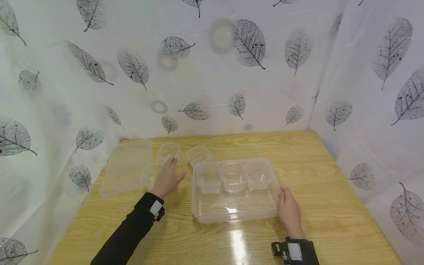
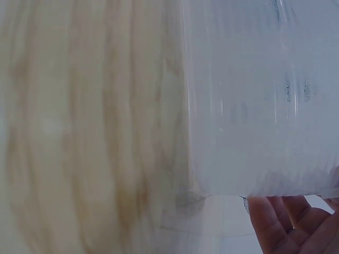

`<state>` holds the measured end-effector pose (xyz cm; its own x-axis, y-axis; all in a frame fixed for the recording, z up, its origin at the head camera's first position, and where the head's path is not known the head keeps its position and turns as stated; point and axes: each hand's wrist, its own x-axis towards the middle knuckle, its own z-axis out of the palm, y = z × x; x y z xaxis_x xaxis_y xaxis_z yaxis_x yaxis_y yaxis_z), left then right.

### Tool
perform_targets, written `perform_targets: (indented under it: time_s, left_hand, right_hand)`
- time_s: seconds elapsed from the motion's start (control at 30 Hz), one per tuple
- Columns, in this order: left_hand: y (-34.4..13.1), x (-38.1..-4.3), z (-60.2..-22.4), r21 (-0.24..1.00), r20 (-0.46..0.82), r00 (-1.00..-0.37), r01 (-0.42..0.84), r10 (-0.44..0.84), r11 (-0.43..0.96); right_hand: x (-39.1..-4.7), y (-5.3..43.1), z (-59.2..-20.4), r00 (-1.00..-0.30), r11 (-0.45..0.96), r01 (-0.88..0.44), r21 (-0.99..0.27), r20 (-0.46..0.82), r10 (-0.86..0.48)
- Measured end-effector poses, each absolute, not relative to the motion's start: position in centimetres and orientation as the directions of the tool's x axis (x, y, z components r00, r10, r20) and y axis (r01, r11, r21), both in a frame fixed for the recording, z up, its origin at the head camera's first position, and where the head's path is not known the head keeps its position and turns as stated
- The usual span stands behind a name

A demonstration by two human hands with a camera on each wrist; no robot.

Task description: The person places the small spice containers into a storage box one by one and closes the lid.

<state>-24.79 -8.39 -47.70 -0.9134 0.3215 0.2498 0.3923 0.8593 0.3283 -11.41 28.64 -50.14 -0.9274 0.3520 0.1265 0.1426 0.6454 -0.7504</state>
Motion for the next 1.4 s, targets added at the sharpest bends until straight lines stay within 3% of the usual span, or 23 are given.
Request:
perform_targets:
  time_s: [0.17,0.5,0.8,1.1,1.4]
  left_hand:
    - [-11.0,-24.7,-47.6,0.346,0.198,-0.972,0.188,0.125,0.919]
    - [-13.0,-24.2,-47.9,0.394,0.117,-0.986,-0.060,-0.115,0.917]
    - [-13.5,-23.4,-47.6,0.356,0.075,-0.988,-0.102,-0.137,0.929]
    - [-14.1,-23.6,-47.3,0.425,-0.013,-0.988,-0.146,-0.155,0.893]
    - [-14.6,-23.3,-47.3,0.460,-0.015,-0.989,-0.135,-0.144,0.878]
  right_hand:
    - [-11.4,28.7,-49.7,-0.937,0.652,0.140,-0.745,0.113,0.331]
    - [-11.4,28.9,-49.8,-0.939,0.673,0.134,-0.727,0.125,0.322]
    - [-11.4,28.9,-50.1,-0.937,0.673,0.135,-0.728,0.128,0.326]
    - [-11.4,29.0,-50.0,-0.940,0.672,0.124,-0.730,0.131,0.316]
    - [-11.4,28.9,-50.0,-0.939,0.673,0.136,-0.727,0.121,0.321]
